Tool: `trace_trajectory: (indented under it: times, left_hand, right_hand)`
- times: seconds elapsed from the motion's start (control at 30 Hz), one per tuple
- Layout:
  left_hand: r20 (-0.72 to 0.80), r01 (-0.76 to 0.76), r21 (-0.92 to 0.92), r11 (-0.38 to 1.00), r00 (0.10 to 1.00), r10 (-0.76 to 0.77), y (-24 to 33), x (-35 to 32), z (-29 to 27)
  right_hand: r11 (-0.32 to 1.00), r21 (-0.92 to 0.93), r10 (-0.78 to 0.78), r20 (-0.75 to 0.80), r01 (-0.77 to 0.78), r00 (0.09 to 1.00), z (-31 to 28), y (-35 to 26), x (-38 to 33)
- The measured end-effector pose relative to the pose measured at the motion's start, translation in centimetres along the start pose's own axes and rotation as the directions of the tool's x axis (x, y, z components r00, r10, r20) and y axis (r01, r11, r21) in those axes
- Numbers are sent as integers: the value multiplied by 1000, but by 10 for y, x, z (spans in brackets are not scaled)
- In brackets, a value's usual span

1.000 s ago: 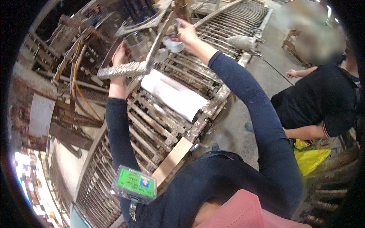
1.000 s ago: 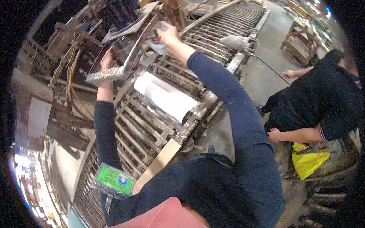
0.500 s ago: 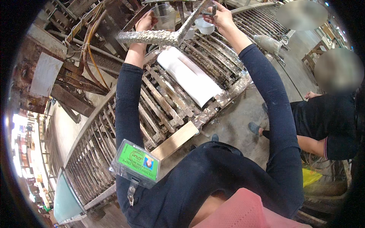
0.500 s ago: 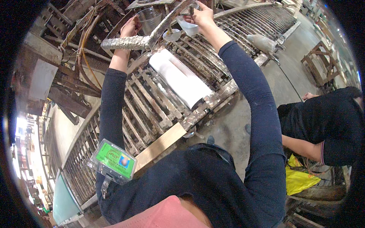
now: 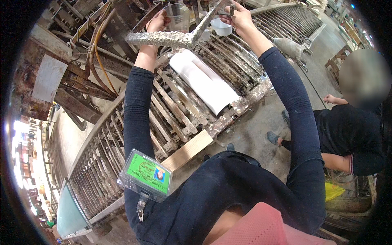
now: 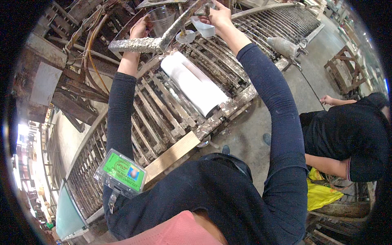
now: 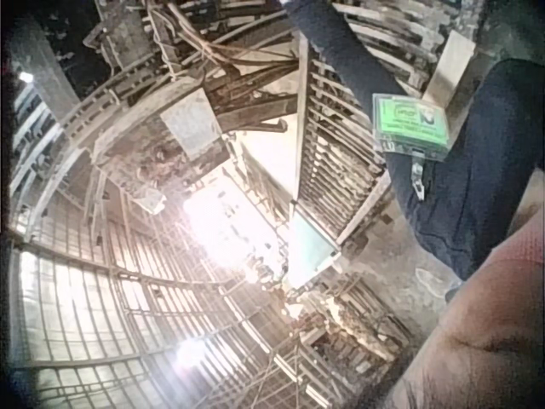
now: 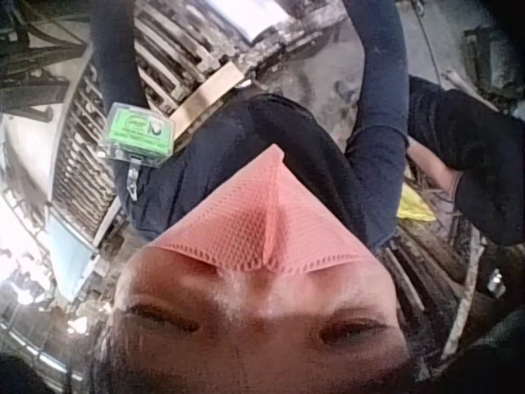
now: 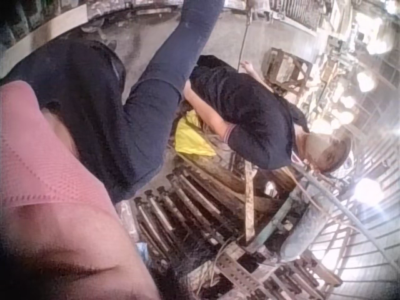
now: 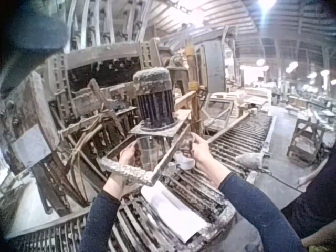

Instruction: The person walks through a workshop carrying two clear plastic cups, then pours liquid from them into a machine hopper. The person repeats this pouring action several times while standing next to the machine.

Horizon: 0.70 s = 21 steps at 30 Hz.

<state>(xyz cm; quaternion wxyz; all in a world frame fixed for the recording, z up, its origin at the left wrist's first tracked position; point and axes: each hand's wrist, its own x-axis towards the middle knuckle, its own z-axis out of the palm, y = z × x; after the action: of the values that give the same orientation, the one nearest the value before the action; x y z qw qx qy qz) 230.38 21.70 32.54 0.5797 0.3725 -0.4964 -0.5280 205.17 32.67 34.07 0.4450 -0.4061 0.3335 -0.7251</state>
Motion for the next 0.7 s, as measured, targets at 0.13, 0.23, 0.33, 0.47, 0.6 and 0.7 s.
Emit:
trace_trajectory:
  times: [0.13, 0.23, 0.33, 0.47, 0.6, 0.7]
  left_hand:
    - [4, -29, -30, 999, 1000, 29, 0, -2, 3]
    - [8, 0, -5, 1000, 1000, 0, 2, -2, 5]
    - [5, 6, -6, 1000, 1000, -6, 4, -3, 6]
    - [17, -7, -55, 998, 1000, 8, 7, -8, 9]
    - [5, -11, -33, 999, 1000, 11, 7, -6, 9]
    - [37, 25, 24, 999, 999, -26, 5, 1, 5]
  right_hand:
    - [1000, -28, 3, -25, -4, 1000, -1, 0, 1]
    - [1000, -8, -25, 16, 25, 1000, -1, 2, 3]
    - [1000, -5, -27, 38, 27, 999, -2, 2, 4]
    - [1000, 7, -19, 49, 18, 999, -3, 0, 1]
    - [983, -174, 56, -40, -62, 998, 0, -3, -3]
    - [986, -139, 86, -79, -96, 993, 2, -6, -4]
